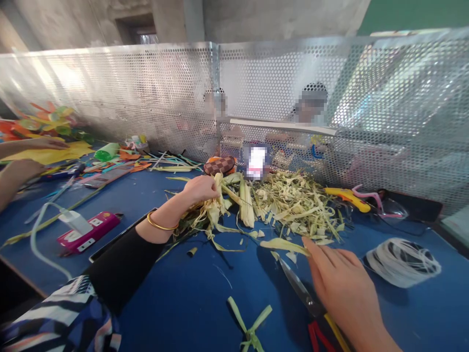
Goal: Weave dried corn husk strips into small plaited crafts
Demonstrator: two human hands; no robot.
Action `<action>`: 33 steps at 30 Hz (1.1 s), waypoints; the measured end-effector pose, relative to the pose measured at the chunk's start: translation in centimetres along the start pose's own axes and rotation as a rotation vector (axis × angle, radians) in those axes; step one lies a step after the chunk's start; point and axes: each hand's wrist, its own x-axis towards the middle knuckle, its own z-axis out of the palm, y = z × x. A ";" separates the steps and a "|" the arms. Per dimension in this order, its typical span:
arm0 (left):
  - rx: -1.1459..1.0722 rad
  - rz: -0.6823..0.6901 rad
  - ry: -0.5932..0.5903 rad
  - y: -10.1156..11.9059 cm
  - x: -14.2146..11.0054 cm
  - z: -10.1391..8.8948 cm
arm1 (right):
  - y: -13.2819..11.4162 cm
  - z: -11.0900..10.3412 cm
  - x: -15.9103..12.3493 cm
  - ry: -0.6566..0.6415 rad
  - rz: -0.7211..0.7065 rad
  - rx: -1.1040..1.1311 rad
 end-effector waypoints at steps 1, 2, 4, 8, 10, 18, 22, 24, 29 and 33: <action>0.000 0.000 -0.003 0.0 0.1 0.1 | 0.1 0.1 -0.1 -0.009 -0.002 0.001; 0.000 -0.002 -0.003 0.0 0.1 0.2 | 0.1 0.2 -0.2 -0.018 -0.001 0.003; 0.003 -0.005 -0.001 0.0 0.2 0.3 | 0.1 0.3 -0.3 -0.037 0.013 0.011; 0.033 -0.004 0.010 0.2 0.1 0.3 | 0.1 0.5 -0.5 -0.056 0.078 0.020; 0.056 0.007 0.029 0.3 0.0 0.0 | 0.1 0.5 -0.6 -0.062 0.116 0.037; 0.177 0.011 0.207 -0.6 -0.3 -1.8 | -0.3 0.1 -0.5 -0.084 0.354 0.223; 0.289 0.113 0.348 -1.8 0.3 -2.2 | -0.5 0.2 -0.5 -0.076 0.346 0.206; 0.311 0.127 0.375 -2.4 0.6 -2.2 | -0.6 0.3 -0.6 -0.077 0.332 0.191; 0.306 0.112 0.443 -3.5 1.0 -2.0 | -0.8 0.5 -0.6 -0.085 0.342 0.199; 0.245 0.100 0.470 -3.4 0.9 -2.0 | -1.4 0.2 0.0 -0.063 0.409 0.260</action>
